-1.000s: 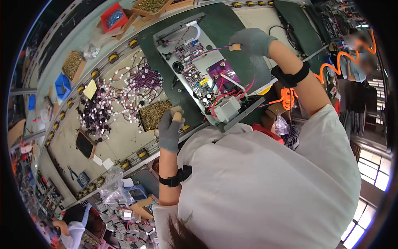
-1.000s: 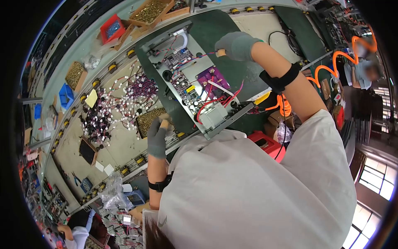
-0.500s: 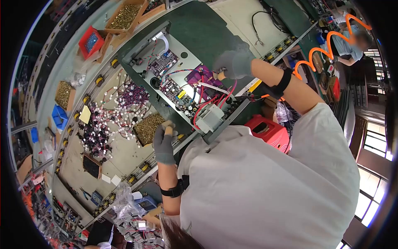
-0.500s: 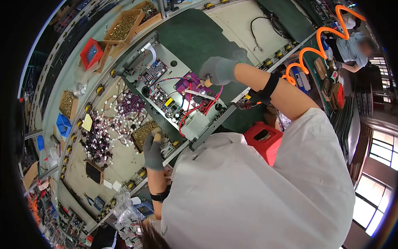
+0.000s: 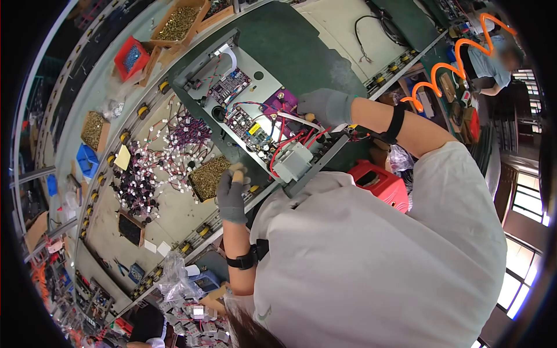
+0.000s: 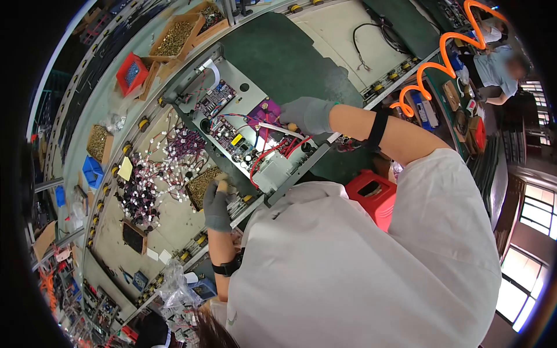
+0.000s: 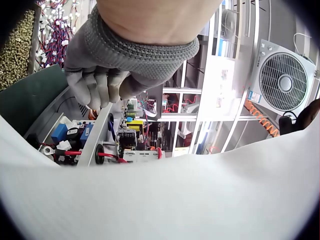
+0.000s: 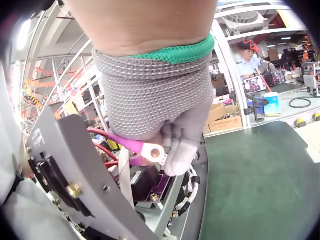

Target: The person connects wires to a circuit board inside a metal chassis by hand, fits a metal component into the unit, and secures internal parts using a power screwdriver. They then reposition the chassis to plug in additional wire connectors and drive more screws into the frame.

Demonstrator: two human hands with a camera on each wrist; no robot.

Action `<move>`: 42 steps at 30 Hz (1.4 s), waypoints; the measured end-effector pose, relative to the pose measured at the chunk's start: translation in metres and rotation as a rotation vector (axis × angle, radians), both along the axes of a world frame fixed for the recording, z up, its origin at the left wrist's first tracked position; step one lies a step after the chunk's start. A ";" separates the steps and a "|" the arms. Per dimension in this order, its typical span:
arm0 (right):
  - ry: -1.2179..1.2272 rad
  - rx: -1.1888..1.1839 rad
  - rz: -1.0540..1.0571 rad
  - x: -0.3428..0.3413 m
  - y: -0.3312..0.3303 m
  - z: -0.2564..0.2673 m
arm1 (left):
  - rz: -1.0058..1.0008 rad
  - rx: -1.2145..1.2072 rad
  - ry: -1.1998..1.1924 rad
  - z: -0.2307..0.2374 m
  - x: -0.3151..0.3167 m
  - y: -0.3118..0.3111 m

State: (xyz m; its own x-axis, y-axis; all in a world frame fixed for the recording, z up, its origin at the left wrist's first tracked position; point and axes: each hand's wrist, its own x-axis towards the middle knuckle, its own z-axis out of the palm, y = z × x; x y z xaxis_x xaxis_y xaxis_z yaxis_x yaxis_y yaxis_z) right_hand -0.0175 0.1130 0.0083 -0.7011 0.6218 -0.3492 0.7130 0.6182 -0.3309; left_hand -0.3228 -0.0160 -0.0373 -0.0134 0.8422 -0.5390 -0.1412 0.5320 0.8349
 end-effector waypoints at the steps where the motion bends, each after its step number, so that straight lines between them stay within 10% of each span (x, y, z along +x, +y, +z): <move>1: -0.025 0.017 0.010 -0.001 0.000 -0.001 | 0.000 0.001 -0.002 -0.001 -0.001 0.000; 13: 0.353 0.242 -0.211 0.005 0.003 -0.001 | -0.007 -0.012 0.019 0.002 0.005 -0.005; 16: 0.432 -0.149 -0.524 0.003 0.000 -0.006 | -0.013 -0.013 0.039 0.002 0.008 -0.007; 24: 0.044 -0.076 -0.307 -0.005 0.007 0.010 | -0.003 -0.030 0.037 0.003 0.011 -0.010; 42: 0.227 -0.010 -0.103 0.004 0.009 -0.001 | 0.146 0.001 -0.042 0.003 0.003 -0.034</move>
